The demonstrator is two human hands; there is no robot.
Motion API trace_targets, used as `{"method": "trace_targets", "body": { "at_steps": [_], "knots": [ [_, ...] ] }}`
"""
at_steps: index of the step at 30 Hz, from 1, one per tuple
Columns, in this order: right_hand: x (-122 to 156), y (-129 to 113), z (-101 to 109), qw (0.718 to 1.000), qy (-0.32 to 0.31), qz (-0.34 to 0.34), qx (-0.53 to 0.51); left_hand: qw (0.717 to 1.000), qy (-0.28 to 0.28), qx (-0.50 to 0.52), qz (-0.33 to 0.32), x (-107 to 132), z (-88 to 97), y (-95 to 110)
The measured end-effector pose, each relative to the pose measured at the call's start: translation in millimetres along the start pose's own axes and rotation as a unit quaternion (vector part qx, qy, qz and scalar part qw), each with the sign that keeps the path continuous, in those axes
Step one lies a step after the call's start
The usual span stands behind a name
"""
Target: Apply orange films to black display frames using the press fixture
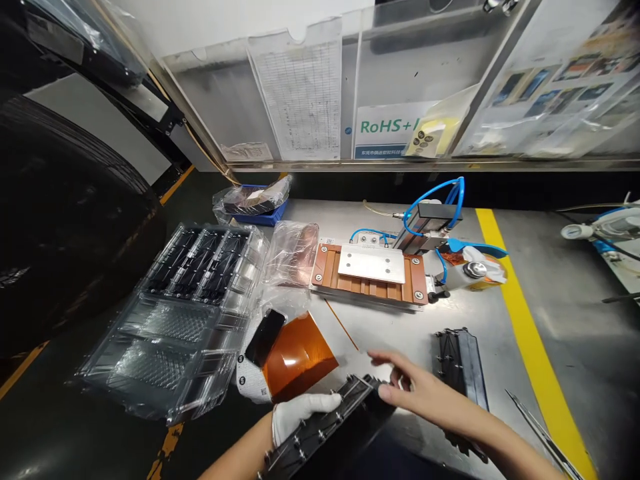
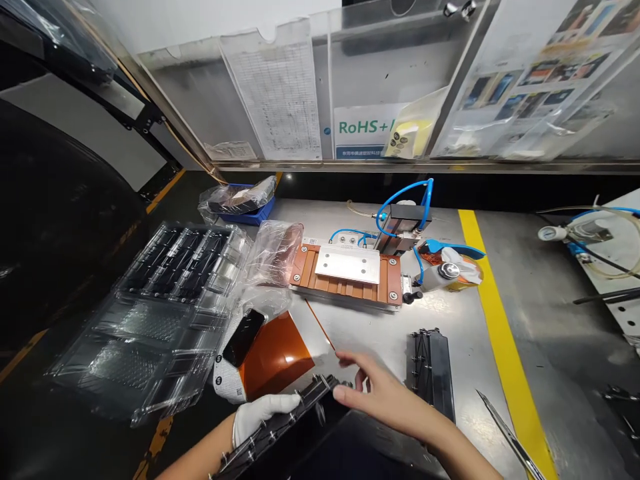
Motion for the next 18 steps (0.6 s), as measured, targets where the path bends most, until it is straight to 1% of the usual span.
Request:
{"method": "trace_targets", "body": {
  "at_steps": [2,3,5,7,9,10,12,14,15,16,17,18],
  "knots": [
    [4.5,2.9,-13.9,0.993,-0.108,-0.005,-0.056,0.999,-0.012,-0.043,0.023,5.2,-2.5,-0.6],
    [7.4,1.9,-19.2,0.986,-0.148,0.0,-0.074,0.997,-0.018,-0.066,0.03,6.8,-4.4,-0.6],
    [13.0,-1.4,-27.2,0.973,-0.2,0.011,-0.116,0.99,-0.028,-0.131,0.044,7.9,-8.4,0.2],
    [17.0,-1.3,-33.6,0.962,-0.219,0.01,-0.163,0.979,-0.031,-0.195,0.054,7.0,-11.7,5.2],
    [18.1,9.2,-36.8,0.966,-0.183,-0.009,-0.18,0.961,-0.024,-0.273,0.028,7.8,-15.2,20.7],
    [18.8,18.9,-38.3,0.972,-0.155,-0.024,-0.176,0.95,-0.014,-0.312,-0.005,11.0,-17.8,33.1],
    [22.1,43.8,-42.9,0.98,-0.099,-0.056,-0.165,0.923,0.022,-0.37,-0.099,26.8,-24.9,62.4],
    [26.7,69.5,-47.2,0.983,-0.045,-0.071,-0.161,0.889,0.092,-0.4,-0.205,55.7,-31.7,89.0],
    [28.9,80.8,-47.3,0.985,-0.012,-0.071,-0.159,0.851,0.14,-0.429,-0.268,73.9,-36.0,100.1],
    [31.1,90.8,-46.2,0.985,0.021,-0.07,-0.155,0.808,0.173,-0.474,-0.303,89.1,-42.2,104.1],
    [32.9,98.6,-45.0,0.986,0.048,-0.067,-0.147,0.762,0.186,-0.532,-0.318,98.7,-49.9,101.9],
    [34.4,104.7,-43.0,0.986,0.073,-0.067,-0.138,0.72,0.182,-0.587,-0.323,102.5,-57.7,95.8]
  ]
}}
Point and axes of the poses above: each hand's wrist, its own x-axis away from the middle knuckle, its own z-axis out of the back of the hand, y = z × x, the point moved 8 cm from there along -x, towards the middle knuckle
